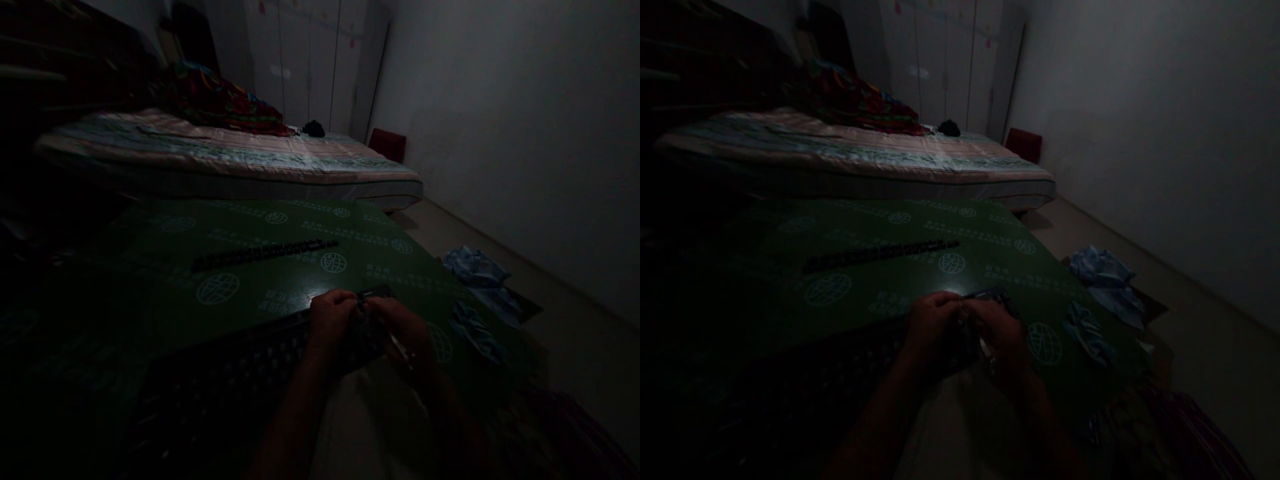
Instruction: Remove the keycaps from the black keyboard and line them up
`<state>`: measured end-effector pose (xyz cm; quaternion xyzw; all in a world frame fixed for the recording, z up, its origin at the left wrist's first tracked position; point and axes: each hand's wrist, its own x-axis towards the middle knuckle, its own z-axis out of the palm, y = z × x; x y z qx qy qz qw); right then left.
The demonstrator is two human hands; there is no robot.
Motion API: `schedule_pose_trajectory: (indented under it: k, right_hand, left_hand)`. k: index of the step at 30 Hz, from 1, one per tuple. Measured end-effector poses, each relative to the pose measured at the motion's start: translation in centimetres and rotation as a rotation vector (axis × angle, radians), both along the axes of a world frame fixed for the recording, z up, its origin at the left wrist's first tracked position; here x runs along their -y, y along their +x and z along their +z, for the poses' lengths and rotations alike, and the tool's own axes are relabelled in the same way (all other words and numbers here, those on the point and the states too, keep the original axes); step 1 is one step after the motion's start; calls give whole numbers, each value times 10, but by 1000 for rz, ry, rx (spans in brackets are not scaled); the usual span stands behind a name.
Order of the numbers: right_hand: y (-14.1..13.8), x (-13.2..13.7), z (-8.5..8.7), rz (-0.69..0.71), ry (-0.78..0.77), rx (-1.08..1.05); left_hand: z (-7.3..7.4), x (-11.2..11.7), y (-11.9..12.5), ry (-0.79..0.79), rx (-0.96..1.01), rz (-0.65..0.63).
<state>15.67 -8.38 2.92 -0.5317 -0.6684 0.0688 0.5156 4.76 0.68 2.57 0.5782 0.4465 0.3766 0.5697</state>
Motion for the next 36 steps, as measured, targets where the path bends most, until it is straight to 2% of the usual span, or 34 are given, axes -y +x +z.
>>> schedule_pose_trajectory:
  k: [3, 8, 14, 22, 25, 28, 32, 36]
  right_hand:
    - [-4, -2, -4, 50, 79, 121]
    - [-1, -2, -12, -52, 83, 147]
    - [5, -1, -2, 9, 93, 146]
    - [13, -8, 5, 11, 0, 159]
    - [16, -9, 9, 41, 14, 152]
    - [20, -11, 11, 97, -8, 156]
    - [26, -13, 13, 103, -63, 186]
    - [32, -13, 24, 109, -140, 215]
  left_hand:
    - [3, 1, 0, -36, 20, 16]
    - [3, 1, -1, -68, 46, -41]
    - [-3, 1, 3, 46, 84, -148]
    - [-7, -1, 2, 134, 35, -129]
    - [-8, -2, 2, 150, 42, -159]
    - [-8, -2, 1, 105, 53, -186]
    - [-4, 1, 0, -6, 40, -219]
    - [2, 4, -2, -120, 72, -291]
